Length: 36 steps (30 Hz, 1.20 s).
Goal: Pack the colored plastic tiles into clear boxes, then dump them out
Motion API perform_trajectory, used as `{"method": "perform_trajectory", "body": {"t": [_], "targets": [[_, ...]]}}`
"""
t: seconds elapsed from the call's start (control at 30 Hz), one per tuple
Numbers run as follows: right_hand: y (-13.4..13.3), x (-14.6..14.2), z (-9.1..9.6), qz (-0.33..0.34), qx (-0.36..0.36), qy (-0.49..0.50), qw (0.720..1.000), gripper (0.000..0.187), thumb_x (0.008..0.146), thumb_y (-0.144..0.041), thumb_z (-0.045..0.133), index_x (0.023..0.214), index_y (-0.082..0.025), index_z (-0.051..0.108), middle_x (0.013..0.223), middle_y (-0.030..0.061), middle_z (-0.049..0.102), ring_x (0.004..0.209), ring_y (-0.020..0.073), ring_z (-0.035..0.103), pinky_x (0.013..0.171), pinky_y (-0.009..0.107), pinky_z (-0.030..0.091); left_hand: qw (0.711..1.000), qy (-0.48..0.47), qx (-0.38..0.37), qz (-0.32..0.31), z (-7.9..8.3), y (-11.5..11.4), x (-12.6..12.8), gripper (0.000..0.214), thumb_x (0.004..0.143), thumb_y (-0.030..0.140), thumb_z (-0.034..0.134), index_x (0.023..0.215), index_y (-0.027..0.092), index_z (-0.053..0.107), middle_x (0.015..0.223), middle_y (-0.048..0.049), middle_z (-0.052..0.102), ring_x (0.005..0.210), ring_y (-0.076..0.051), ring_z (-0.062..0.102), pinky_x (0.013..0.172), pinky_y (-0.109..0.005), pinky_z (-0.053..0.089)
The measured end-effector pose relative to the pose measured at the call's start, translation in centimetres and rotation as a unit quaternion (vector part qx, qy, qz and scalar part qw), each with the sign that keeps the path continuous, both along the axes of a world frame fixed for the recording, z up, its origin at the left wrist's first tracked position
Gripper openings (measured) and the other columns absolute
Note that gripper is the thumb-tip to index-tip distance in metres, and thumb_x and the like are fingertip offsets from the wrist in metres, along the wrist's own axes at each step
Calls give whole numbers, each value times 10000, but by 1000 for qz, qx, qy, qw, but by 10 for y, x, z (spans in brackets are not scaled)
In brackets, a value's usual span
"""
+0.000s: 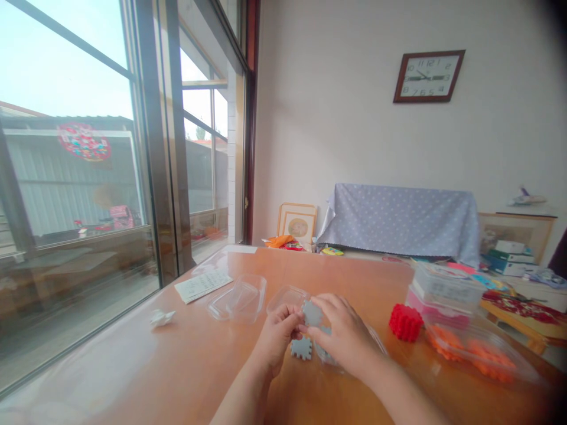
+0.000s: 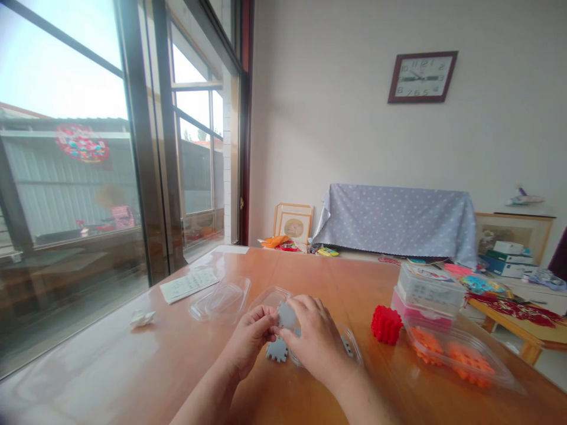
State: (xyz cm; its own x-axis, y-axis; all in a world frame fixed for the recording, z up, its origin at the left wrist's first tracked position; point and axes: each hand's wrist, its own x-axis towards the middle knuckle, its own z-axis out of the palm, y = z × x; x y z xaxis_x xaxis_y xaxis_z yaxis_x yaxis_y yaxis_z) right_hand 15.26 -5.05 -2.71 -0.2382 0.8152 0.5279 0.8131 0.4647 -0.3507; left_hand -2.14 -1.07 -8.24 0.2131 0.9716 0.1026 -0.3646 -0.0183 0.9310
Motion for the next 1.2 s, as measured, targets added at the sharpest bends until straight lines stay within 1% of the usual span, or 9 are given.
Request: {"method": "perform_trajectory", "body": {"t": [0.13, 0.3, 0.4, 0.53, 0.73, 0.87, 1.03, 1.1, 1.2], "targets": [[-1, -1, 1, -14, -13, -9, 1000, 421, 827, -270, 677, 1246, -264, 641, 1208, 68, 671, 1150, 267, 594, 985, 384, 477, 999, 5, 6, -36, 3, -4, 1, 287, 743, 403, 802, 808, 176, 639, 665, -4, 660, 609, -110, 560, 626, -233, 412], [9, 18, -4, -6, -39, 0, 999, 440, 788, -255, 673, 1227, -279, 657, 1204, 59, 681, 1125, 256, 610, 987, 356, 466, 997, 53, 29, -54, 9, -7, 1, 353, 763, 490, 782, 873, 178, 659, 758, -30, 713, 697, -142, 614, 673, -250, 416], [15, 38, -5, -10, -56, 2, 998, 469, 783, -270, 667, 1251, -268, 652, 1222, 60, 682, 1145, 259, 605, 999, 363, 456, 995, 91, 36, -28, 10, -9, 2, 362, 775, 508, 753, 895, 181, 655, 839, -43, 731, 725, -148, 621, 675, -256, 409], [18, 67, -4, -14, -84, -20, 996, 461, 761, -268, 664, 1222, -267, 675, 1214, 60, 693, 1136, 264, 600, 986, 369, 445, 990, 130, 48, 7, 8, -8, 3, 321, 798, 485, 718, 861, 180, 637, 823, -41, 724, 722, -149, 610, 655, -254, 392], [11, 97, -8, -20, -141, -66, 988, 430, 716, -184, 618, 1127, -283, 697, 1078, 28, 717, 1026, 251, 600, 886, 339, 439, 987, 144, 56, 31, 8, -9, 5, 321, 795, 490, 705, 818, 183, 616, 788, -32, 698, 703, -148, 589, 642, -253, 387], [9, 107, -13, -25, -173, -91, 980, 437, 674, -139, 601, 1075, -282, 700, 1000, 15, 712, 975, 246, 594, 830, 319, 427, 987, 142, 59, 35, 8, -8, 4, 329, 800, 499, 695, 806, 183, 603, 773, -29, 681, 716, -149, 584, 659, -252, 394], [6, 115, -17, -21, -187, -106, 976, 366, 656, -110, 576, 967, -276, 679, 1014, 5, 692, 952, 226, 600, 791, 289, 417, 988, 141, 50, 46, 5, -5, 4, 345, 777, 518, 697, 774, 191, 587, 750, -21, 672, 692, -149, 583, 634, -247, 387], [6, 115, -18, -20, -181, -104, 978, 351, 668, -112, 570, 964, -272, 669, 1027, 7, 685, 950, 219, 602, 788, 285, 421, 987, 142, 48, 52, 3, -3, 4, 332, 778, 507, 692, 767, 193, 583, 747, -21, 676, 687, -146, 582, 633, -247, 389], [5, 107, -17, -19, -159, -89, 983, 321, 732, -143, 567, 1006, -268, 679, 1055, 18, 688, 990, 224, 602, 843, 306, 431, 987, 142, 42, 67, 1, -1, 3, 325, 770, 504, 687, 758, 197, 583, 741, -19, 682, 682, -148, 587, 636, -250, 393]]}}
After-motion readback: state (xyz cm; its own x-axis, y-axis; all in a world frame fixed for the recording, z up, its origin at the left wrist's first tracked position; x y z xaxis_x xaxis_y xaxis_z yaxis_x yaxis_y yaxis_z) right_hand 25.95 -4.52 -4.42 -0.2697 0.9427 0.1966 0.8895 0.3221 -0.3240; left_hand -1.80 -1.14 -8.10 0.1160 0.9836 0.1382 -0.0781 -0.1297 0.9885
